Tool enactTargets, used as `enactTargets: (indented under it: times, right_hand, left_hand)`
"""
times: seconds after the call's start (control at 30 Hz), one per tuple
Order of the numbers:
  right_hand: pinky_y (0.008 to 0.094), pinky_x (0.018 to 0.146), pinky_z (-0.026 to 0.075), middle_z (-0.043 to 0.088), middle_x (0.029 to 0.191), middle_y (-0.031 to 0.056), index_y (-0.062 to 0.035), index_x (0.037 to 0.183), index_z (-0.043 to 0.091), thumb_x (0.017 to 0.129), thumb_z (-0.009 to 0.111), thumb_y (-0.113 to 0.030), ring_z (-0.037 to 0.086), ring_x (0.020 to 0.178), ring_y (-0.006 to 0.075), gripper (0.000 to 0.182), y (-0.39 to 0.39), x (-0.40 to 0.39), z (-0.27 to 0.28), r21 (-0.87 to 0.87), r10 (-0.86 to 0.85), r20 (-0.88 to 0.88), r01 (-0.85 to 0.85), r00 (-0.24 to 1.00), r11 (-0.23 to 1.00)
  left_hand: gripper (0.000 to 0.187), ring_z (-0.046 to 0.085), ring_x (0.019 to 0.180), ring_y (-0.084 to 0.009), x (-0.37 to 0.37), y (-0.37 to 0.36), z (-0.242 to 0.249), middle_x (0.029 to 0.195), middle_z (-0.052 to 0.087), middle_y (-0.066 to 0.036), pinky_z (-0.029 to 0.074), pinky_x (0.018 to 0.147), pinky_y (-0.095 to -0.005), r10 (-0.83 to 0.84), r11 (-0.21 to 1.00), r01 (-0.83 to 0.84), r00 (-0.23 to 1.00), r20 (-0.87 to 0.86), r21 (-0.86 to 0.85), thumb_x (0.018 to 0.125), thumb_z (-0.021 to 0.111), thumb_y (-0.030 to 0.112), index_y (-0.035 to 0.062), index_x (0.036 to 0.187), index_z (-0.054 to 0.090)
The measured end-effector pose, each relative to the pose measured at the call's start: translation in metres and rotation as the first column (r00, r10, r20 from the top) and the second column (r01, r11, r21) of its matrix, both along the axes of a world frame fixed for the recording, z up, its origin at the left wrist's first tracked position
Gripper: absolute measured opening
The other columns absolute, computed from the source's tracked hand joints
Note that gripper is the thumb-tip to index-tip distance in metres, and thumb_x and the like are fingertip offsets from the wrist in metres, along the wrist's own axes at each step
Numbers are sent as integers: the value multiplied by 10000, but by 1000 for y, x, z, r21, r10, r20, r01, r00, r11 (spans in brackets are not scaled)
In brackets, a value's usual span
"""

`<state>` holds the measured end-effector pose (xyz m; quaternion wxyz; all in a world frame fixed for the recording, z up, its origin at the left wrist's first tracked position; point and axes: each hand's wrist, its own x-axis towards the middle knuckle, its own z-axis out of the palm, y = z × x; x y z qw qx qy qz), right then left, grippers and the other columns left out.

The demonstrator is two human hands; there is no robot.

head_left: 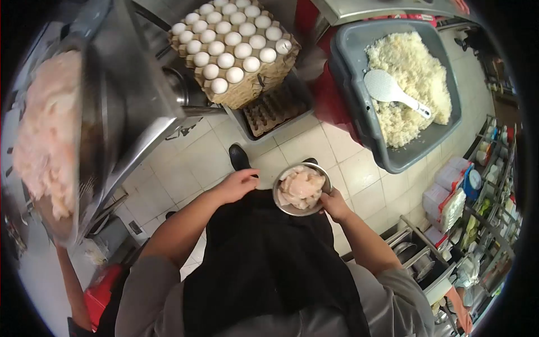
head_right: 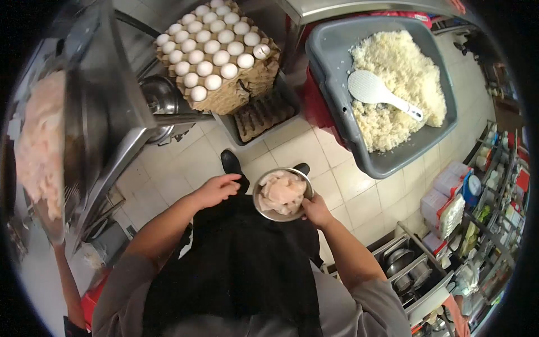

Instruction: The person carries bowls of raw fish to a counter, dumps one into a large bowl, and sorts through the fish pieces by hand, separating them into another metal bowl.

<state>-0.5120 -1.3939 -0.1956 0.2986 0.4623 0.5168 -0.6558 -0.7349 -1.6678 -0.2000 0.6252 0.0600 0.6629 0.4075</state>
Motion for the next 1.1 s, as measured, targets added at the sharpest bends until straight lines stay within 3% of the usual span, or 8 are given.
enactTargets:
  times: [0.13,0.27,0.37,0.63,0.73,0.83,0.97,1.1]
  right_hand:
    - [247,500,509,672,905,79,26,1138,591,929,526,-198,633,692,144,314,5,39,-38,21,-105,32,104,994,994]
    - [265,545,531,687,955,94,23,1157,588,934,527,-180,659,733,163,308,3,45,-69,-58,-216,63,220,974,974]
    - [276,571,534,684,938,106,20,1150,591,934,522,-146,654,705,170,281,-4,47,-98,-110,-276,65,282,959,953]
    - [281,579,521,665,941,92,14,1132,582,955,494,-82,632,712,164,220,-5,39,-145,-126,-330,7,328,944,936]
    - [285,593,528,661,943,78,-5,1137,583,963,513,-101,631,724,158,211,6,42,-159,-122,-353,-24,348,935,930]
    - [286,601,535,660,952,76,-10,1138,583,959,521,-97,635,738,160,209,16,43,-170,-130,-376,-27,369,926,920]
    - [282,597,534,660,953,75,-12,1137,587,960,519,-97,636,738,158,208,22,32,-171,-108,-443,8,441,896,891]
    - [276,598,530,660,954,73,-12,1140,589,965,513,-104,632,733,152,212,31,39,-173,-121,-366,-22,361,930,925]
  left_hand:
    - [309,648,815,-162,-32,-27,-114,936,689,-76,517,758,-297,209,966,-237,953,-221,-107,940,583,189,9,1188,622]
    - [290,679,886,-265,-85,2,-170,973,701,-146,526,794,-355,-174,957,-5,790,-588,-291,920,554,187,34,1147,649]
    - [289,666,883,-321,-97,32,-246,964,687,-173,523,804,-386,-158,979,25,720,-676,-202,920,555,213,56,1148,641]
    - [344,623,1036,-367,-139,109,-413,1094,663,-205,502,884,-454,-499,848,172,576,-647,-501,873,515,177,46,1166,640]
    - [322,615,1043,-374,-143,119,-450,1112,664,-195,500,896,-443,-428,857,50,623,-655,-513,860,532,183,55,1117,678]
    - [276,631,1046,-345,-150,100,-581,1121,676,-167,509,890,-440,-768,620,373,468,-438,-690,847,559,203,68,1012,734]
    - [281,652,1029,-305,-151,124,-544,1120,687,-146,525,850,-455,-860,499,504,388,-332,-705,869,548,236,89,1002,747]
    - [287,663,997,-303,-145,110,-610,1113,690,-152,531,839,-437,-824,553,381,383,-418,-741,896,522,222,97,1035,739]
